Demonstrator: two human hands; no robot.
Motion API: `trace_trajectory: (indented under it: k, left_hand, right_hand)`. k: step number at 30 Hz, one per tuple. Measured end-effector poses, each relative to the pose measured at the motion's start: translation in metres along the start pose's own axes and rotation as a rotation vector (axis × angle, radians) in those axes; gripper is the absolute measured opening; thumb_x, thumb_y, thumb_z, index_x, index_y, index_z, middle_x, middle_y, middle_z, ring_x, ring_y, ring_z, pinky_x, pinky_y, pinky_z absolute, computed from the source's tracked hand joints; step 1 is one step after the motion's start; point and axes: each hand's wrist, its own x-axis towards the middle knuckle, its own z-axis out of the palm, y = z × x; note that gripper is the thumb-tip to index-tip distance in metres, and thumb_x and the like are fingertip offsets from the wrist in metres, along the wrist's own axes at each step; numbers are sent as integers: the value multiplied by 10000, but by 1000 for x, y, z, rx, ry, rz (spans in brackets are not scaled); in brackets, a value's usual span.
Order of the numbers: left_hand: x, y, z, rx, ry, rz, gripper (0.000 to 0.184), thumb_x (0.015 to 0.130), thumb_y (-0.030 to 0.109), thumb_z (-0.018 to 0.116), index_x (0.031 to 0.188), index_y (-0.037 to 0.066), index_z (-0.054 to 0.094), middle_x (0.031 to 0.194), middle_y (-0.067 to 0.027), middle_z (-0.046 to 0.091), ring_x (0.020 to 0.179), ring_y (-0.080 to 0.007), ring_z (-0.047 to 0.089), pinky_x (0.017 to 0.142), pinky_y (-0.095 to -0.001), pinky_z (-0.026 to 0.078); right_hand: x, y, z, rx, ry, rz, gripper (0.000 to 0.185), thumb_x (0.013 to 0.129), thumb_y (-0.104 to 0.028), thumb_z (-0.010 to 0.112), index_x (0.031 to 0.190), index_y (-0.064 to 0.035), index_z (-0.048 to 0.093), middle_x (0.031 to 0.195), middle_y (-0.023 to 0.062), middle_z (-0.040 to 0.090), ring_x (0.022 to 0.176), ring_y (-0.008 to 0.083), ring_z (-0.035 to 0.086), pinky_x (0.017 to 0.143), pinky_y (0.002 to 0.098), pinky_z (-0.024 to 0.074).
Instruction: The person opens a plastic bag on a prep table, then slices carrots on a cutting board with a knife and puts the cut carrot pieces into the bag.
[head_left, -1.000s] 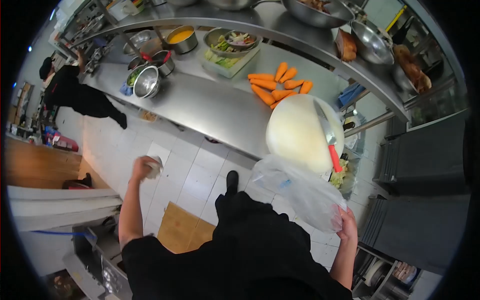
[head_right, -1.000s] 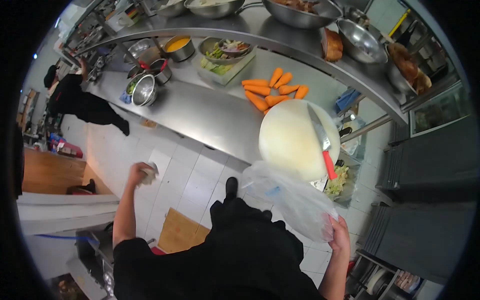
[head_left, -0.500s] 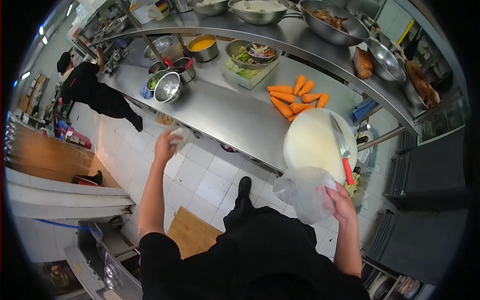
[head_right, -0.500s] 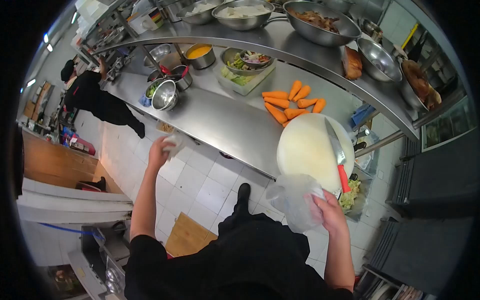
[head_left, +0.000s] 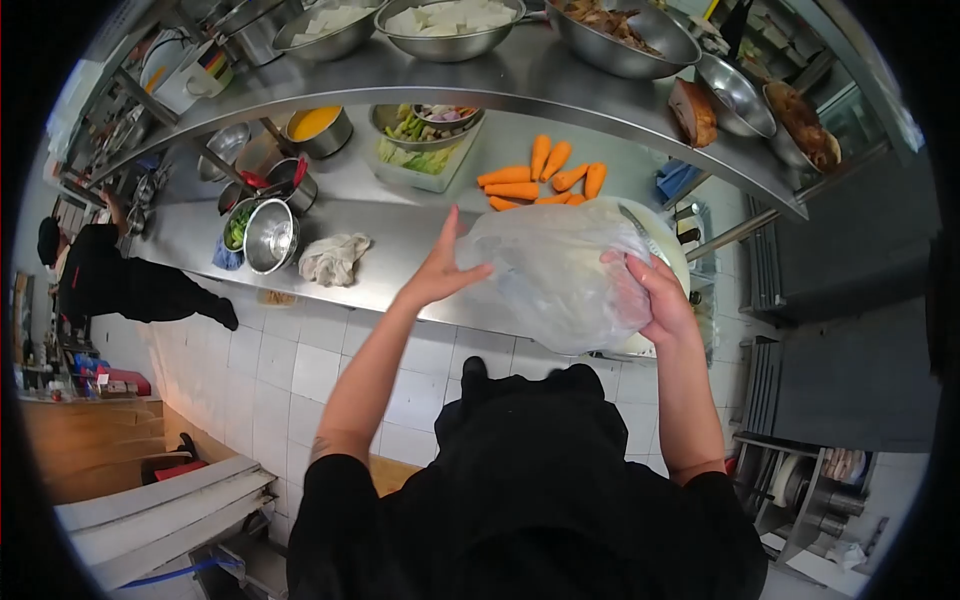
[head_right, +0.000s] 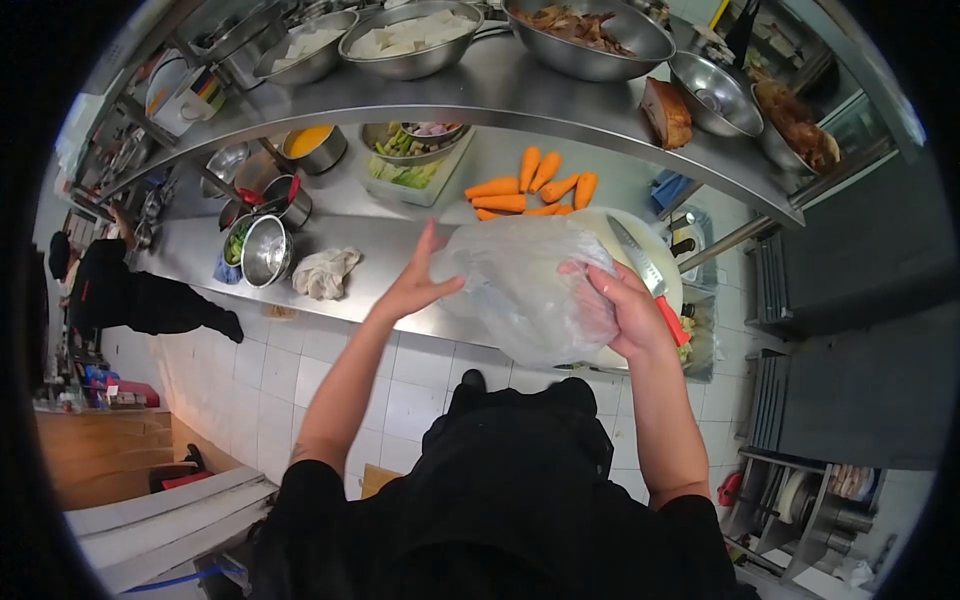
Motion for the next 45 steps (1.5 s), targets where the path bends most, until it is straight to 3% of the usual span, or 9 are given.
trace_trajectory:
  k: [5,10,12,19,22,27,33,40,45]
  left_hand:
    - [43,-2,3,-350,378,-462,775,968,289,824,1585,-13,465,1401,-224,656,1187,-319,664,942,-360,554]
    - [4,20,-12,30,939,672,533,878,-40,696,1401,17,611,1198,-175,732,1041,-332,718,877,-365,570]
    - [-17,4,-1,603,308,-6,597,775,-74,696,1353,76,688,1255,-223,725,1075,-415,711,929,-447,585]
    - [-40,61,-15,52,918,215,630,766,-115,617,1367,61,683,1027,-167,691,917,-302,688,855,-317,550]
    - [-51,54,-11,475,779,153,638,773,-131,566,1380,34,671,1133,-172,731,944,-302,698,909,-364,552]
    - [-75,-7,18,522,776,-58,487,802,-99,575,1252,37,701,886,-118,646,829,-286,640,796,-366,526]
    - [-61,-19,-42,-1911,-221,16,267,999,195,564,1103,5,720,898,-66,687,691,-204,664,527,-318,478]
    - [-107,58,-57,-320,-259,-337,273,1050,204,676,1251,20,664,932,-5,696,802,-107,653,611,-294,508]
    - [-104,-16,-72,-729,322,-579,445,1025,27,565,1468,31,608,933,-9,695,736,-94,625,632,-274,517]
  right_hand:
    - [51,-14,-53,-1242,479,-281,282,994,-21,577,1231,13,725,1182,146,771,1107,187,725,954,330,571]
    - [61,-19,-53,-1076,563,-1079,351,895,45,546,1184,6,740,1053,183,790,1015,319,765,956,357,570]
    - [95,34,-114,-1573,255,-840,411,869,46,581,1228,-31,764,1141,208,792,1063,403,751,985,369,568]
    - [68,-3,-43,-1007,310,-486,484,865,56,595,1302,-64,766,1348,224,736,1165,423,724,1034,463,575]
    - [71,-3,-36,-1016,321,-1278,507,880,89,546,1326,-47,746,1337,215,741,1195,398,721,1046,444,576]
    - [92,66,-106,-1165,292,-567,552,844,136,491,1341,39,710,1326,205,756,1186,359,741,1106,390,547]
    - [113,85,-141,464,-14,343,263,945,-132,634,1151,-20,752,1107,144,780,981,290,754,884,437,621]
    - [96,44,-148,523,-21,88,256,971,-135,640,1175,-9,727,1064,131,774,961,235,756,782,380,604]
    - [101,41,-127,464,-499,364,413,978,-59,638,1386,-1,667,1030,90,762,879,175,718,787,318,565]
